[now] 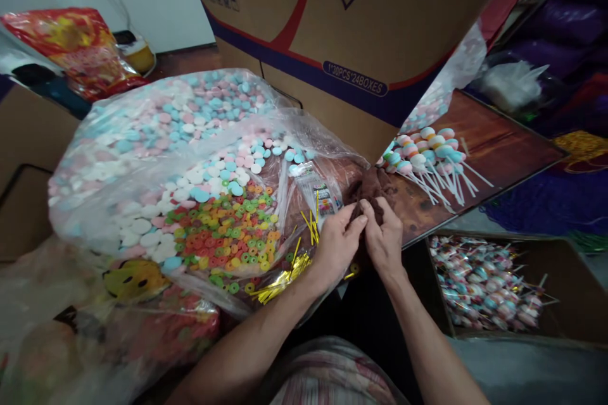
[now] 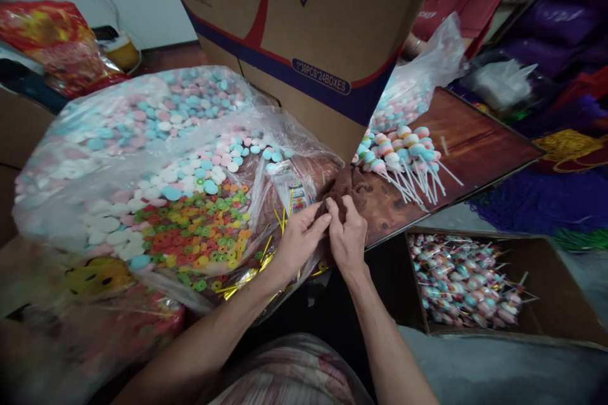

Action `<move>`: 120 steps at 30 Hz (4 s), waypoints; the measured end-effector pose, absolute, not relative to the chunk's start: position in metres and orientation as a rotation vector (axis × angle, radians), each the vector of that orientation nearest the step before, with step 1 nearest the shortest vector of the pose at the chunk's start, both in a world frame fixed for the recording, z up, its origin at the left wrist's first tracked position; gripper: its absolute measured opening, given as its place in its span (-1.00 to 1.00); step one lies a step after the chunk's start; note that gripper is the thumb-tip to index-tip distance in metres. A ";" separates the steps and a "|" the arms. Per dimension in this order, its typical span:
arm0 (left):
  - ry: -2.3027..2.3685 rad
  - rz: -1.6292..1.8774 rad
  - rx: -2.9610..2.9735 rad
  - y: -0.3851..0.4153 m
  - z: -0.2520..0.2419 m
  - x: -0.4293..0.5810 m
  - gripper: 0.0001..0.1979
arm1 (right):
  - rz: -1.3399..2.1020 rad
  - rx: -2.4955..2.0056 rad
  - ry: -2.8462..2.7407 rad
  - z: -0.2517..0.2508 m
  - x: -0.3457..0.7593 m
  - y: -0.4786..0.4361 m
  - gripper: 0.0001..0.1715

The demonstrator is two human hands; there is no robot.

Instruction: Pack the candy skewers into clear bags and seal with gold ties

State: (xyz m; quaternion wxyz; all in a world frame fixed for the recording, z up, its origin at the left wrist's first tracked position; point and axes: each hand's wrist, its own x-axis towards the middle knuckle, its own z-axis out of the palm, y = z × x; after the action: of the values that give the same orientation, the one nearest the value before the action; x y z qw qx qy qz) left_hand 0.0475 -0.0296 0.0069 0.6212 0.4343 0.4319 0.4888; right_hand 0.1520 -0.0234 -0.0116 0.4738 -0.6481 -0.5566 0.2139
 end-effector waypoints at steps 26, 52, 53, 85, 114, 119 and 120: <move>1.465 1.388 1.229 -0.014 0.014 -0.015 -0.93 | 0.568 -1.460 -1.479 0.001 0.136 -0.051 -0.67; 1.018 1.329 0.280 -0.031 0.021 0.026 -0.71 | 1.141 -1.286 -0.971 0.008 0.148 -0.055 -0.62; 1.000 1.307 0.255 -0.029 0.021 0.024 -0.70 | 1.139 -1.296 -0.986 0.007 0.150 -0.054 -0.62; 0.977 1.527 -0.019 -0.007 0.001 0.003 -0.83 | -0.544 -2.041 -1.732 -0.012 0.258 0.032 -0.70; 0.984 1.683 0.121 -0.010 0.006 -0.003 -0.71 | 0.224 -1.435 -1.840 0.019 0.216 -0.112 -0.89; 1.030 1.657 0.306 -0.011 0.003 -0.003 -0.65 | 0.319 -1.433 -1.862 0.023 0.217 -0.109 -0.91; 1.047 1.649 0.339 -0.011 0.002 -0.003 -0.65 | 0.347 -1.430 -1.852 0.023 0.215 -0.108 -0.92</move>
State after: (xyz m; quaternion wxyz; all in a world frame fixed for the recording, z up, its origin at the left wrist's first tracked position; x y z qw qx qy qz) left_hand -0.0034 -0.0111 0.0021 0.5477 0.1429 0.4421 0.6958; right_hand 0.2153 -0.1082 0.0232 0.3784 -0.5597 -0.7247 0.1358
